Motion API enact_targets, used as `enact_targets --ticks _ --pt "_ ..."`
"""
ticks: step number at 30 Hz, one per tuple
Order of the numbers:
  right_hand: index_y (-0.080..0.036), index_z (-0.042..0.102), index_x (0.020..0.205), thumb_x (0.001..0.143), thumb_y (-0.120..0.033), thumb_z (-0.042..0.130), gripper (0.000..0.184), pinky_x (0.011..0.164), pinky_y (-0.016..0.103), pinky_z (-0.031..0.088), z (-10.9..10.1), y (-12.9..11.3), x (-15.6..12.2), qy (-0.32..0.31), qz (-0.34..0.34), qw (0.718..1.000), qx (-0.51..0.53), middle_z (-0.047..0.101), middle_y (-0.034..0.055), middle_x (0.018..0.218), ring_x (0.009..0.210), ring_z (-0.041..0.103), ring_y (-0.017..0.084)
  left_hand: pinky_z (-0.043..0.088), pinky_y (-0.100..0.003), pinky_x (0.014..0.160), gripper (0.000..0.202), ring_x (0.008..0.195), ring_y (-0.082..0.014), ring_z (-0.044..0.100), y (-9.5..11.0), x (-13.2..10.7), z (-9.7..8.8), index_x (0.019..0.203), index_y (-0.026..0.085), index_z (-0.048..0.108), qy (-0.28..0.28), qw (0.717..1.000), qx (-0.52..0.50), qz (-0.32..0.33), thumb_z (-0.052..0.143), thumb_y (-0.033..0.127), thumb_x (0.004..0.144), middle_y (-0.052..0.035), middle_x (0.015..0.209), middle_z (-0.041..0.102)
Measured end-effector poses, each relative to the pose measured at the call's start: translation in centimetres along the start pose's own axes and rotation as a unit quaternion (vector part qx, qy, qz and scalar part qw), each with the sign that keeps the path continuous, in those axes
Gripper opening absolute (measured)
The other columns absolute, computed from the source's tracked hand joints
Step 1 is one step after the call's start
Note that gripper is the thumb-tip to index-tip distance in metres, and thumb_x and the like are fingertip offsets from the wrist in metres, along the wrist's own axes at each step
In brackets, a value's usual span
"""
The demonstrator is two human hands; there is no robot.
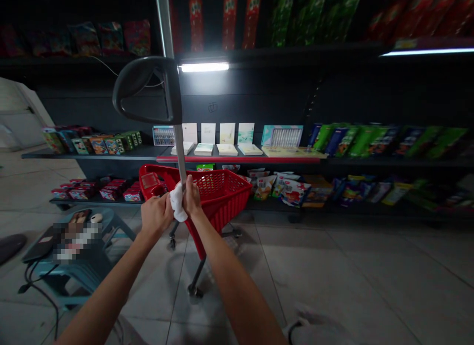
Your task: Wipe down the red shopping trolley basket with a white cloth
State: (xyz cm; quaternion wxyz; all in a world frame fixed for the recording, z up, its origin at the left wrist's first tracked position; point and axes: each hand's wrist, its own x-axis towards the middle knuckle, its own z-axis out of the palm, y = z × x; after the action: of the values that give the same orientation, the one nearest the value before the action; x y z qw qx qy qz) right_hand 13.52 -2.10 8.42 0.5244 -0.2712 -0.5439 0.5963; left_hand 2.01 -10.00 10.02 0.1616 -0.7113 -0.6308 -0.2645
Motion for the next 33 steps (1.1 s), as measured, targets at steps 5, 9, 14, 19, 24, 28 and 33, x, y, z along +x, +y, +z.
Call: enact_targets --ticks 5,9,14,19,24,28,33 --pt "-0.023 0.052 0.059 0.079 -0.093 0.019 0.080 0.057 0.030 0.044 0.9 1.4 0.3 0.134 -0.146 0.968 -0.155 0.058 0.0066 0.058 0.062 0.057 0.019 0.028 -0.030 0.063 0.047 0.063 -0.0184 0.057 -2.5 0.2 1.4 0.071 0.019 0.063 0.075 0.997 -0.021 0.019 0.031 0.034 0.102 -0.0076 0.064 0.063" --pt "-0.024 0.049 0.062 0.092 -0.079 0.008 0.075 0.062 0.030 0.042 1.6 2.2 0.2 0.138 -0.163 0.942 -0.260 0.057 0.0050 0.061 0.061 0.056 0.018 0.028 -0.030 0.063 0.045 0.061 -0.0173 0.054 -4.3 0.3 1.9 0.067 0.019 0.060 0.113 0.991 -0.053 0.052 0.033 0.033 0.101 -0.0061 0.060 0.059" --pt "-0.022 0.058 0.089 0.103 -0.057 0.014 0.057 0.072 0.029 0.041 0.9 3.2 -0.7 0.097 -0.191 0.875 -0.435 0.067 0.0066 0.084 0.077 0.062 0.021 0.029 -0.030 0.063 0.045 0.059 -0.0163 0.053 -5.6 0.6 2.1 0.064 0.020 0.056 0.126 0.986 -0.081 0.074 0.033 0.033 0.101 -0.0042 0.058 0.056" --pt "-0.022 0.057 0.109 0.105 -0.049 0.025 0.042 0.076 0.027 0.041 -0.8 4.3 -1.6 0.074 -0.205 0.823 -0.525 0.069 0.0065 0.099 0.093 0.065 0.022 0.029 -0.030 0.061 0.044 0.057 -0.0158 0.051 -6.6 0.9 2.8 0.063 0.020 0.056 0.142 0.981 -0.099 0.087 0.035 0.034 0.100 -0.0037 0.057 0.055" --pt "-0.022 0.056 0.114 0.105 -0.046 0.029 0.037 0.078 0.028 0.043 -1.9 5.1 -1.2 0.045 -0.222 0.832 -0.507 0.069 0.0063 0.103 0.095 0.065 0.022 0.032 -0.030 0.061 0.046 0.057 -0.0162 0.052 -7.6 1.3 3.4 0.061 0.020 0.055 0.148 0.978 -0.107 0.101 0.034 0.032 0.100 -0.0039 0.055 0.055" --pt "-0.021 0.054 0.116 0.106 -0.040 0.026 0.035 0.082 0.028 0.044 -3.2 5.6 -1.2 0.040 -0.226 0.842 -0.487 0.067 0.0079 0.105 0.095 0.064 0.020 0.036 -0.030 0.063 0.046 0.059 -0.0174 0.055 -8.4 1.8 3.3 0.065 0.020 0.062 0.144 0.977 -0.117 0.103 0.034 0.033 0.099 -0.0051 0.059 0.059" --pt "-0.021 0.054 0.104 0.105 -0.037 0.029 0.030 0.078 0.027 0.043 -6.0 6.1 -1.6 0.057 -0.187 0.837 -0.510 0.066 0.0067 0.095 0.089 0.063 0.020 0.042 -0.030 0.067 0.044 0.062 -0.0168 0.058 -10.0 2.5 3.9 0.063 0.021 0.061 0.139 0.977 -0.134 0.094 0.036 0.031 0.098 -0.0048 0.061 0.062"
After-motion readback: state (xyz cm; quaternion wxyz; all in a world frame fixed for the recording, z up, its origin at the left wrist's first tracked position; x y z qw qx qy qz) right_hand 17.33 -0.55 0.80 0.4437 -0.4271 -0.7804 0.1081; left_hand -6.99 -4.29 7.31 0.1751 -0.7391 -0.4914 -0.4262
